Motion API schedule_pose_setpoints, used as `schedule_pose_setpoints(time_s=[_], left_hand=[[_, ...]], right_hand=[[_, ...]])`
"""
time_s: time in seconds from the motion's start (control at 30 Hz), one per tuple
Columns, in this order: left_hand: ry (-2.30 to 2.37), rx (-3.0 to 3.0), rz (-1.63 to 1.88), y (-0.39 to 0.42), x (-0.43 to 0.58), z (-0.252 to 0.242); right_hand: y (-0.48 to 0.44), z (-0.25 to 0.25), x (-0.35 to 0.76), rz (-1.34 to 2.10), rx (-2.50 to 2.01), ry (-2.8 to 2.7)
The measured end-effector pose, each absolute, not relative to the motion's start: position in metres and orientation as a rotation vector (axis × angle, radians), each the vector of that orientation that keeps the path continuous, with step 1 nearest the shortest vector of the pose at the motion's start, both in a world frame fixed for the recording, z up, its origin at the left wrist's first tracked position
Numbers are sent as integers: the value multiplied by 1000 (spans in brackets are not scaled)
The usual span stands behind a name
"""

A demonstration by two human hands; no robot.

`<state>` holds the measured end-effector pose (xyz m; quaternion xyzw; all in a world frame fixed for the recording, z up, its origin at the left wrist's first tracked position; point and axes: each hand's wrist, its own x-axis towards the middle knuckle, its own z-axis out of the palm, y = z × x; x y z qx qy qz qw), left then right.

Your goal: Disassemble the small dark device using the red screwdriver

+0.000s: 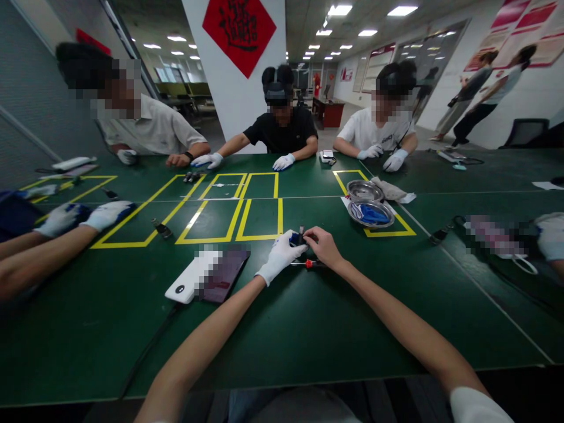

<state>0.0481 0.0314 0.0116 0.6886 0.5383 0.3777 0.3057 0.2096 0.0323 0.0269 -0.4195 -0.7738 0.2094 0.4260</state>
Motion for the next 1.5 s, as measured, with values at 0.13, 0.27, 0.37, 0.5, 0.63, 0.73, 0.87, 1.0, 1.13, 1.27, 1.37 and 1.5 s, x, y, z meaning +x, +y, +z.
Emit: schedule_pose_setpoints(time_s=[0.13, 0.27, 0.37, 0.5, 0.63, 0.73, 0.87, 1.0, 1.13, 1.27, 1.37, 1.5], left_hand=[[1439, 1797, 1022, 29, 50, 10], [1437, 1778, 1004, 26, 50, 14], [1443, 1773, 1010, 24, 50, 14], [1436, 1761, 1040, 22, 50, 11], [1429, 1788, 1075, 22, 50, 9], [1413, 1810, 1082, 22, 50, 10], [1377, 1808, 1091, 23, 50, 11], [1340, 1772, 1126, 24, 51, 9], [1309, 1762, 1153, 24, 52, 10], [1285, 1710, 1153, 24, 51, 11], [1212, 1639, 1178, 27, 45, 9], [1117, 1505, 1209, 27, 36, 4]], right_hand=[[34, 23, 208, 446, -1062, -2019], [34, 24, 208, 466, -1076, -2051], [34, 27, 210, 526, -1048, -2061], [37, 29, 216, 558, -1007, -2089], [39, 31, 223, 535, -949, -2218], [38, 33, 225, 488, -919, -2298], [38, 36, 227, 474, -916, -2344], [40, 39, 231, 549, -896, -2306], [40, 39, 231, 640, -924, -2159], [40, 36, 234, 634, -976, -2125], [35, 36, 244, 585, -1138, -2108], [15, 37, 260, 564, -1188, -2333]])
